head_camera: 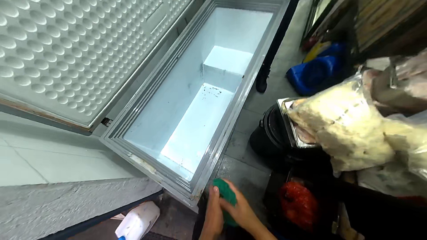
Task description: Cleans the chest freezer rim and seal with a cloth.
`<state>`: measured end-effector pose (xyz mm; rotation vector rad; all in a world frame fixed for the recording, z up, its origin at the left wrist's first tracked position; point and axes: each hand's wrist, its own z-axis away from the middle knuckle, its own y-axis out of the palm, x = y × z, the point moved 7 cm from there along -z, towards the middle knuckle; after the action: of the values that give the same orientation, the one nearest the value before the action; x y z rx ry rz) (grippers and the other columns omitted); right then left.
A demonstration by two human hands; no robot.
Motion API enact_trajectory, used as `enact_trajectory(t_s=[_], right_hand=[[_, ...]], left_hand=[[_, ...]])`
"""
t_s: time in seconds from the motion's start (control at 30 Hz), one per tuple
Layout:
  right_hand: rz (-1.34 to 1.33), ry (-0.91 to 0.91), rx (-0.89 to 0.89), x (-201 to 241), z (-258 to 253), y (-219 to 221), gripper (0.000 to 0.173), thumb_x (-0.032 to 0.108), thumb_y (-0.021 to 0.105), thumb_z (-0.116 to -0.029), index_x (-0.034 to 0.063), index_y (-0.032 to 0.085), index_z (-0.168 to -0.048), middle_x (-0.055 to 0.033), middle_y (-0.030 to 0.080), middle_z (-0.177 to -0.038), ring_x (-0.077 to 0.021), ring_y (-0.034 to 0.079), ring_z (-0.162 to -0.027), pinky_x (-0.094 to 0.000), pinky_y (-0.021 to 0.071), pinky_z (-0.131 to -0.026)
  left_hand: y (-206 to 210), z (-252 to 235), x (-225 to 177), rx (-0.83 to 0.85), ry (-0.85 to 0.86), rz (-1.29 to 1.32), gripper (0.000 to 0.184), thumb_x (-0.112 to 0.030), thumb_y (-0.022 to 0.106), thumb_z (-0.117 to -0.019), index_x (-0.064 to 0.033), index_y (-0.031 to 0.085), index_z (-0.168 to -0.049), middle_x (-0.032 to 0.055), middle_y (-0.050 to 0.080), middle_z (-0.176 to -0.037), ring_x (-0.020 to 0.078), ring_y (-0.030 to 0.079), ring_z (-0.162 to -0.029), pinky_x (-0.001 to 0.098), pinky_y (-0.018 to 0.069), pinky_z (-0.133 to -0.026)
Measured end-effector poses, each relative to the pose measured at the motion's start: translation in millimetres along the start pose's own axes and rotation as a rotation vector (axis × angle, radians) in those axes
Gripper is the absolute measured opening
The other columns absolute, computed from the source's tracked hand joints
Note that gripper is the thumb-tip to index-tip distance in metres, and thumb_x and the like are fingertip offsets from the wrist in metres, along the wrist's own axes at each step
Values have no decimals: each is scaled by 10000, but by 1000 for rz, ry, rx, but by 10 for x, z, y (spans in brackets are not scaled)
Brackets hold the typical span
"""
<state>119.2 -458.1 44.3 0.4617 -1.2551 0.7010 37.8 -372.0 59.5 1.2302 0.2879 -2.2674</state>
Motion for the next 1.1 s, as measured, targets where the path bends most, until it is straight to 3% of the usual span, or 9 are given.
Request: enact_trajectory(t_s=[0.1,0.17,0.27,0.4,0.5,0.6,0.93,1.0,1.1], right_hand=[[93,66,-329,130,-519,-285,382,206,716,-879,18,660,-1208,-93,726,-1071,-154,716,-962,-361,617,-851],[270,111,-495,184,-718,-321,421,248,746,-850,16,663,-1191,-150,665,-1138,-231,666,-1025,-430,575,-877],[496,181,-586,-30,-837,115,646,349,793,-829,-34,602,-1312,-297,508,-1398,-421,555,-1240,-551,514,-1002],[675,206,-722,-462,-791,744,670,189,757,-840,-26,507,-1424,-361,392,-1502,-512,542,-1267,-579,543,-960],[769,234,-749,-406,-961,714,691,81,725,-788,43,529,-1449,-351,352,-1546,-521,560,-1248,-581,574,-872],[836,277,-750,-338,-1266,477,674,94,695,-807,59,530,-1460,-326,437,-1488,-482,603,-1199,-560,588,-847],[949,403,-852,241,-3597,-1714,606,244,502,-1040,155,291,-1602,-258,517,-1449,-431,649,-1152,-603,543,-898],[940,338,-933,267,-3634,-1710,576,248,505,-1045,153,320,-1582,-241,541,-1424,-403,654,-1155,-574,552,-903],[883,141,-923,119,-2895,-1104,641,132,581,-974,52,335,-1561,-258,498,-1468,-388,577,-1284,-546,519,-1023]], left_hand=[[-202,-380,-309,112,85,-117,684,-507,231,-1076,-26,460,-1506,143,570,-1470,216,581,-1318,433,508,-1075],[-884,-588,-481,-135,218,-413,457,-317,367,-1092,-59,635,-1358,117,667,-1331,231,632,-1240,458,512,-1059],[-2117,-922,-610,-540,359,-795,343,-207,466,-1057,12,691,-1194,235,678,-1187,406,635,-1158,594,490,-1018],[-3045,-1420,-449,-604,488,-1091,488,-314,349,-1031,11,712,-1068,232,689,-1084,448,634,-1093,624,465,-982],[-3186,-1567,-242,-546,490,-1245,524,-359,332,-1004,-37,744,-996,193,712,-1042,436,637,-1096,665,392,-1017],[-3266,-1559,-143,-616,547,-1252,492,-359,348,-969,-78,739,-867,154,715,-956,408,633,-1038,634,367,-1003],[-3322,-1547,-93,-486,624,-1291,401,-302,380,-990,-130,668,-770,103,663,-836,298,617,-928,487,370,-967],[-3310,-1569,-115,-498,630,-1324,413,-323,366,-993,-147,666,-770,95,654,-835,297,614,-941,477,362,-968],[-3319,-1571,-82,-501,650,-1371,439,-383,323,-994,-177,643,-774,79,650,-856,290,603,-968,470,351,-972]])
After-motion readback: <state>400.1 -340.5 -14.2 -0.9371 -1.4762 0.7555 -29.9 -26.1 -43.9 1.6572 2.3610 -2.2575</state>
